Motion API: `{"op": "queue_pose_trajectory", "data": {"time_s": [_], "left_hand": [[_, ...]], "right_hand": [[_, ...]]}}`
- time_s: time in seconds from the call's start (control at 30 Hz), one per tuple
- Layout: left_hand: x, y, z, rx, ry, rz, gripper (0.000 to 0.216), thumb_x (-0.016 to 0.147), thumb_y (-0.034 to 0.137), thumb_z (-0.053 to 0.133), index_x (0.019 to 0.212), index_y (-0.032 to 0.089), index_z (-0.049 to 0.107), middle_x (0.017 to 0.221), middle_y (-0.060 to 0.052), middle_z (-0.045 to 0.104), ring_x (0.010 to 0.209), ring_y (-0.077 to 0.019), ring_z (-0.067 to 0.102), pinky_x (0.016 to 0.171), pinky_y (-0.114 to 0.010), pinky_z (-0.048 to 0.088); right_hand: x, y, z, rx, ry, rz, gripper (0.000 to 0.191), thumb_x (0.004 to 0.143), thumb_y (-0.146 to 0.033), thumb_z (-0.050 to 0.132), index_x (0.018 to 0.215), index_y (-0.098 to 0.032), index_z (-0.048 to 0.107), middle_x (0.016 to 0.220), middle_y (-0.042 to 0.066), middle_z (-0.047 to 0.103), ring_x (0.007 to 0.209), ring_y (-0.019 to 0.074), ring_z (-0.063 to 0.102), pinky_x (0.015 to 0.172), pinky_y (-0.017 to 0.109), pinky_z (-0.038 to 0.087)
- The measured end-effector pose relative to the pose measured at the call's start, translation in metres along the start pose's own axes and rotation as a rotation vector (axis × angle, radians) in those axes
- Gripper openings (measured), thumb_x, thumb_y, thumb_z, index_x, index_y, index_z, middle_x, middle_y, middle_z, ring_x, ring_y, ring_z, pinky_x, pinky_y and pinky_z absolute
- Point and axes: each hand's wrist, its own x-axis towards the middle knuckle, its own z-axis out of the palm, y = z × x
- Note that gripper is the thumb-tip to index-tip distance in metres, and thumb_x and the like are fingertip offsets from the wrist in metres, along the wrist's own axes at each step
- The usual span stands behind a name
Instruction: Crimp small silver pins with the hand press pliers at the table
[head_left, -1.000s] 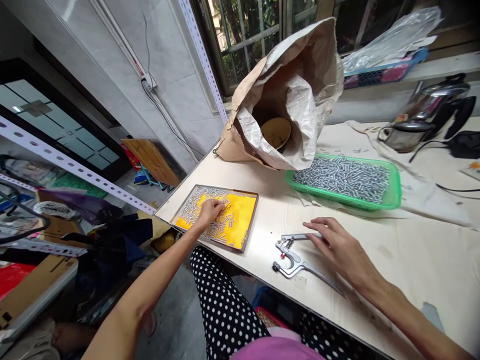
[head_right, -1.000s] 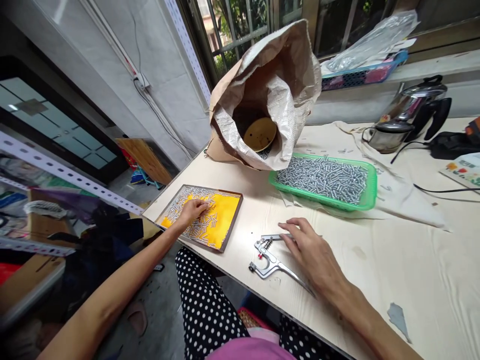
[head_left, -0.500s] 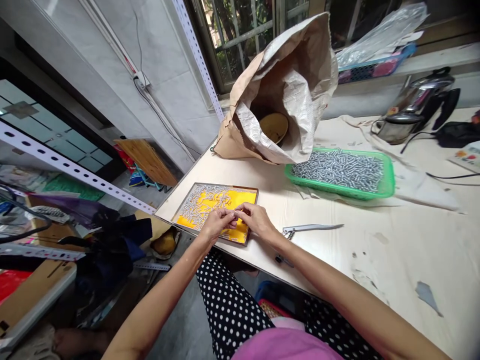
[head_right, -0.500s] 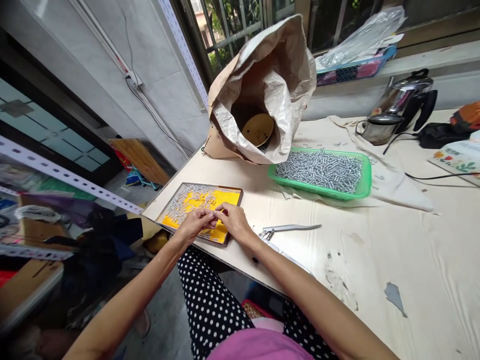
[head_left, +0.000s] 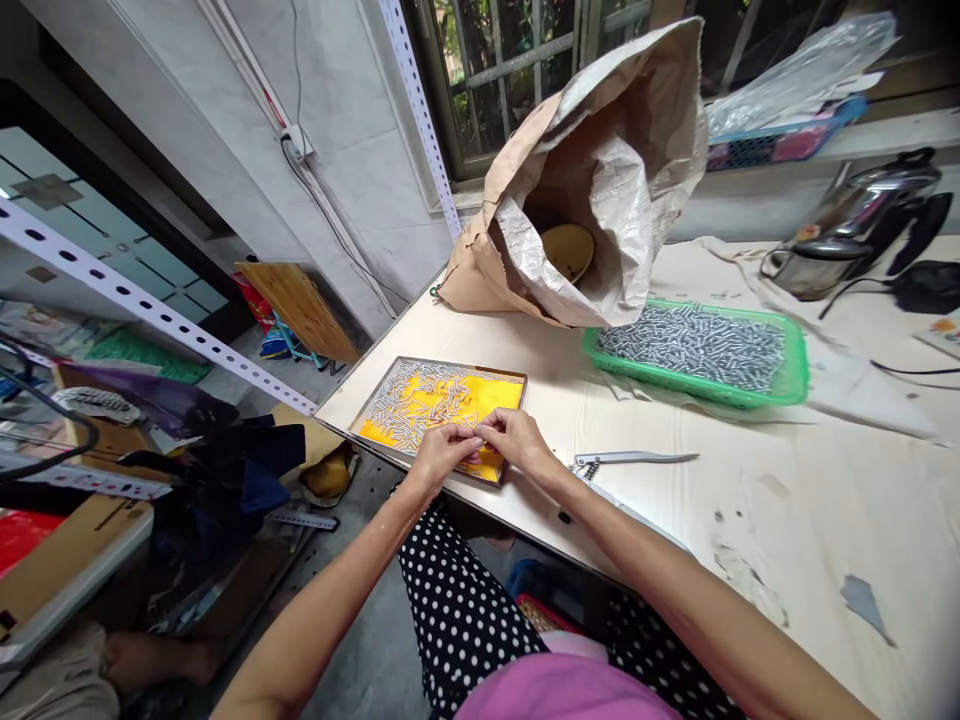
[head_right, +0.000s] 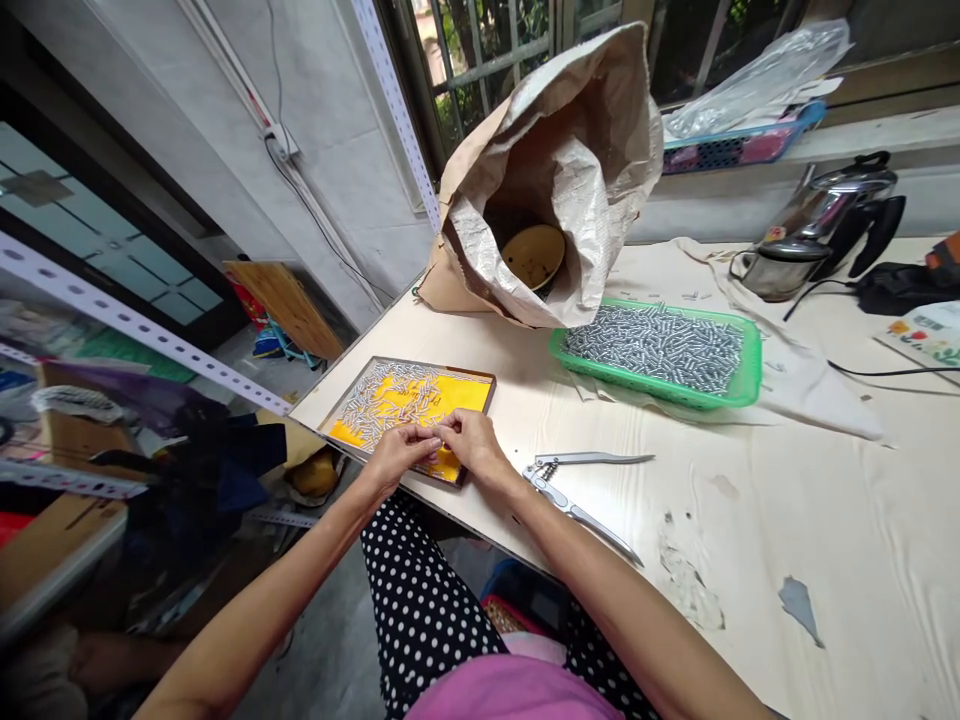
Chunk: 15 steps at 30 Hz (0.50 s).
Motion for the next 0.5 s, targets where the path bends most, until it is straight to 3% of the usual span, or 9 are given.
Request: {"op": "queue_pose_trajectory", "data": {"time_s": [0.23, 0.5], "left_hand": [[0.0015, 0.0028, -0.007, -0.253, -0.067, -0.162, 0.033, 0.057, 0.018, 0.092, 0.079, 0.008, 0.07, 0.068, -0.002, 0.068, 0.055, -0.0088, 0.063, 0.061, -0.022, 0.057], [-0.0002, 0.0068, -0.005, -0.235, -0.023, -0.187, 0.024, 0.065, 0.012, 0.087, 0.079, 0.007, 0.069, 0.063, -0.001, 0.066, 0.053, -0.0076, 0.062, 0.059, -0.02, 0.058]], "right_hand": [[0.0017, -0.0036, 0.0058, 0.0, 0.03, 0.025, 0.009, 0.074, -0.022, 0.061, 0.067, -0.018, 0.063, 0.062, -0.001, 0.065, 0.059, 0.0124, 0.06, 0.056, 0.022, 0.044], [-0.0015, -0.006, 0.0069, -0.011, 0.072, 0.025, 0.009, 0.075, -0.02, 0.058, 0.066, -0.018, 0.061, 0.06, -0.001, 0.064, 0.058, 0.013, 0.06, 0.054, 0.022, 0.044]]}}
